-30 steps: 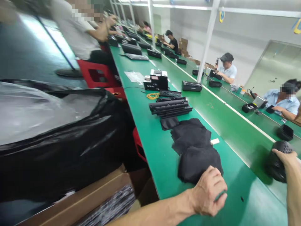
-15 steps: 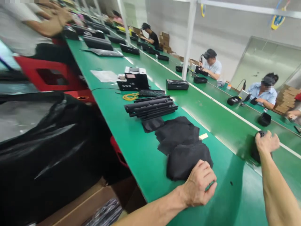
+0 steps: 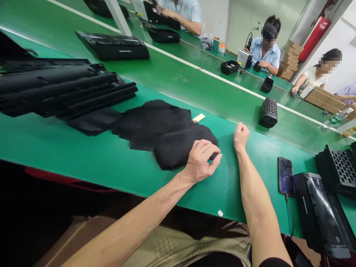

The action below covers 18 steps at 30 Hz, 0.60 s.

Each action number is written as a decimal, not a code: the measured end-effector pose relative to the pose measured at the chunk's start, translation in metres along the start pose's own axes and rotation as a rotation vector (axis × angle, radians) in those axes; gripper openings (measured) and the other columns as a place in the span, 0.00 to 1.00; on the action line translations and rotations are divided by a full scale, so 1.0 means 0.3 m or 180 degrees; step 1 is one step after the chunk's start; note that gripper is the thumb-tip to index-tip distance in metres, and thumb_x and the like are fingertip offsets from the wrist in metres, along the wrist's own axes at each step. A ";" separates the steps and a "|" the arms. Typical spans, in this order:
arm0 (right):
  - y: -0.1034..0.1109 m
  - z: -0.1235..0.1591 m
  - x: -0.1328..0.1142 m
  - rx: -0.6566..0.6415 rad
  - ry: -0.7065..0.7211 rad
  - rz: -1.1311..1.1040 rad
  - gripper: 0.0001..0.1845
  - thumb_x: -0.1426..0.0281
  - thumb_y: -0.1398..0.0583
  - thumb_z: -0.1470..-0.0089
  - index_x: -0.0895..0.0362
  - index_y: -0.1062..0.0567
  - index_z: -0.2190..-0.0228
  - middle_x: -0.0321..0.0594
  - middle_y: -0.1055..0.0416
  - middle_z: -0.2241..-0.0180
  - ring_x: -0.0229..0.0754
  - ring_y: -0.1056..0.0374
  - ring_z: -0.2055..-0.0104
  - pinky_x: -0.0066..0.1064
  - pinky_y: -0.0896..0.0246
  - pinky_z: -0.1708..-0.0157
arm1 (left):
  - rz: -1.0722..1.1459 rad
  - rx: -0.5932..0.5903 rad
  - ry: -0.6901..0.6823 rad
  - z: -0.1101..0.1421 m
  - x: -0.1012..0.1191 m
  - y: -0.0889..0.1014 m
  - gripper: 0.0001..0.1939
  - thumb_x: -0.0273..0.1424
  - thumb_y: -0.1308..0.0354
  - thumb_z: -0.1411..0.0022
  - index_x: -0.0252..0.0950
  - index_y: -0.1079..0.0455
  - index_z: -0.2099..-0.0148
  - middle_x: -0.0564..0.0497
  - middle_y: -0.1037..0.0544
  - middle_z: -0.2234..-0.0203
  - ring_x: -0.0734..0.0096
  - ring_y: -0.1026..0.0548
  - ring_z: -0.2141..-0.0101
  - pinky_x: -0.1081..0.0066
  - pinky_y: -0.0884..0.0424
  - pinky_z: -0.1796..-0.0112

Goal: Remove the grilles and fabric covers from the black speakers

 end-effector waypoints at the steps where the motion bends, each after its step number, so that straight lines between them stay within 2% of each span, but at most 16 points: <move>1: -0.004 -0.001 -0.012 -0.0011 -0.0016 0.0057 0.19 0.53 0.36 0.29 0.58 0.23 0.54 0.41 0.26 0.57 0.46 0.27 0.59 0.41 0.26 0.57 | 0.0121 -0.0003 -0.0008 -0.018 0.034 0.009 0.10 0.35 0.46 0.28 0.38 0.25 0.58 0.48 0.15 0.63 0.59 0.22 0.57 0.55 0.32 0.52; 3: -0.011 -0.006 -0.037 -0.0041 -0.0059 0.0198 0.18 0.54 0.37 0.28 0.57 0.23 0.56 0.41 0.26 0.58 0.44 0.28 0.60 0.41 0.27 0.57 | 0.0491 -0.0192 -0.0163 -0.060 0.152 0.011 0.17 0.40 0.49 0.26 0.38 0.23 0.48 0.44 0.15 0.51 0.53 0.23 0.46 0.50 0.33 0.42; 5: -0.011 -0.008 -0.054 -0.0064 -0.0092 0.0340 0.17 0.55 0.37 0.28 0.56 0.23 0.57 0.41 0.26 0.58 0.44 0.29 0.61 0.40 0.27 0.57 | 0.0904 -0.0739 -0.0531 -0.090 0.323 -0.016 0.26 0.48 0.51 0.26 0.38 0.23 0.41 0.41 0.17 0.45 0.47 0.25 0.40 0.43 0.36 0.36; 6: -0.009 -0.006 -0.059 -0.0073 -0.0097 0.0400 0.16 0.55 0.37 0.28 0.56 0.23 0.57 0.41 0.26 0.58 0.44 0.28 0.60 0.40 0.27 0.57 | 0.1075 -0.1142 -0.0763 -0.091 0.416 -0.039 0.26 0.51 0.51 0.26 0.39 0.20 0.46 0.41 0.15 0.51 0.46 0.23 0.44 0.43 0.34 0.38; 8: -0.001 0.006 -0.063 -0.0100 -0.0094 0.0486 0.17 0.55 0.37 0.28 0.57 0.23 0.57 0.41 0.26 0.58 0.44 0.28 0.60 0.41 0.27 0.57 | 0.1505 -0.1945 -0.1097 -0.064 0.582 -0.088 0.29 0.56 0.51 0.28 0.43 0.18 0.62 0.44 0.15 0.69 0.49 0.18 0.59 0.46 0.27 0.49; 10: 0.005 0.020 -0.063 -0.0156 -0.0103 0.0522 0.17 0.55 0.37 0.27 0.57 0.23 0.56 0.41 0.25 0.58 0.44 0.27 0.60 0.40 0.26 0.57 | 0.1938 -0.2454 -0.1254 -0.015 0.690 -0.126 0.26 0.58 0.46 0.31 0.48 0.18 0.68 0.47 0.17 0.74 0.52 0.18 0.67 0.52 0.24 0.60; 12: 0.003 0.028 -0.064 -0.0243 -0.0122 0.0522 0.17 0.55 0.37 0.27 0.57 0.23 0.56 0.41 0.25 0.59 0.43 0.28 0.61 0.39 0.26 0.59 | 0.2110 -0.2605 -0.1277 0.030 0.733 -0.139 0.21 0.57 0.42 0.33 0.51 0.17 0.68 0.49 0.16 0.73 0.54 0.18 0.69 0.55 0.26 0.67; 14: -0.003 0.031 -0.070 -0.0316 -0.0121 0.0524 0.17 0.54 0.37 0.27 0.57 0.23 0.56 0.41 0.26 0.58 0.43 0.28 0.61 0.38 0.26 0.59 | 0.2083 -0.2604 -0.1296 0.050 0.735 -0.123 0.19 0.55 0.40 0.32 0.52 0.17 0.68 0.51 0.15 0.71 0.56 0.17 0.69 0.57 0.28 0.69; 16: -0.006 0.032 -0.082 -0.0324 -0.0093 0.0555 0.17 0.54 0.37 0.28 0.57 0.23 0.56 0.41 0.26 0.58 0.43 0.28 0.60 0.39 0.26 0.58 | 0.2083 -0.2623 -0.1388 0.037 0.718 -0.087 0.20 0.53 0.42 0.30 0.51 0.18 0.68 0.53 0.15 0.72 0.59 0.18 0.69 0.59 0.27 0.68; 18: -0.006 0.033 -0.097 -0.0276 -0.0069 0.0611 0.16 0.56 0.37 0.28 0.57 0.23 0.56 0.42 0.25 0.57 0.44 0.27 0.59 0.41 0.26 0.57 | 0.1913 -0.2498 -0.1448 -0.011 0.677 -0.049 0.24 0.52 0.46 0.27 0.48 0.19 0.69 0.55 0.15 0.73 0.61 0.18 0.69 0.59 0.26 0.63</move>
Point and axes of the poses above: each hand's wrist, its own z-axis away from the middle knuckle, its own y-axis out of the back of the hand, x = y × z, the point moved 2 cm from there along -z, towards the middle knuckle
